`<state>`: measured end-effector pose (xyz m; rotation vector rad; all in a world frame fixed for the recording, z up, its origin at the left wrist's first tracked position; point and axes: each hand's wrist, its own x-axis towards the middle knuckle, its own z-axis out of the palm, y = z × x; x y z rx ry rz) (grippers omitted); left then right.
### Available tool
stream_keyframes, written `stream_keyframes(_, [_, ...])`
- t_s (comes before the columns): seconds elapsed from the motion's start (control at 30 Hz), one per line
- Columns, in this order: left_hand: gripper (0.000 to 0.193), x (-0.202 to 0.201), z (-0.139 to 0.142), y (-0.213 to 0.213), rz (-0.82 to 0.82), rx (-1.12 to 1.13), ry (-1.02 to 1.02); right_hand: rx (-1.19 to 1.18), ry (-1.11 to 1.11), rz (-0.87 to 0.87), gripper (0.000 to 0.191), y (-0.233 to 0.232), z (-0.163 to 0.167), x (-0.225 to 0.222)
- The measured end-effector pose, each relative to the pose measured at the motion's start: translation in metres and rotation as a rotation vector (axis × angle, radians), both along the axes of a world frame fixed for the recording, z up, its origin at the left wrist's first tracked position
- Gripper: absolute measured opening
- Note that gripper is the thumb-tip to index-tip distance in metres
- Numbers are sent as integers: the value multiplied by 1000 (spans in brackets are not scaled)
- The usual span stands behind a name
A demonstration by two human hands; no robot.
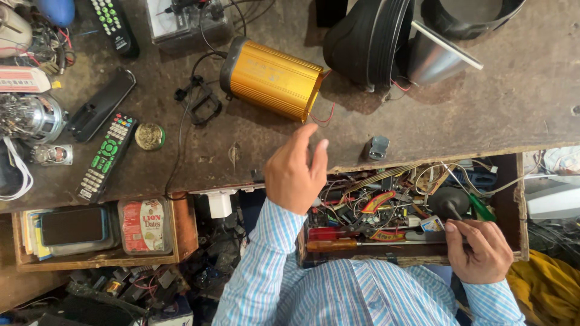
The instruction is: The person sits at a cluttered repair workbench and solders a red wire to a small electronic component. They strip and position the wire by hand, use pliers, then heat the joint with a yellow soldering iron, dipping the iron tip into a small tin of flux between soldering passes.
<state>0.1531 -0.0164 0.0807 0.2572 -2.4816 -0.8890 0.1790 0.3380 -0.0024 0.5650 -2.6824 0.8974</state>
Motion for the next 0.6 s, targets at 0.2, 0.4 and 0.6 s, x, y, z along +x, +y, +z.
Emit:
stream_keyframes(0.2, [40,-35,-10,3,-56,-144,-269,-7,-14,-4,4,-1,2,1])
stream_keyframes(0.4, [17,-43,-18,-2,-82,-137,-329,-4,-17,-20,7,-7,3,-4])
stream_keyframes(0.6, [34,-42,-18,-1,-66,-100,-338,11,-38,-7,8,-4,5,-15])
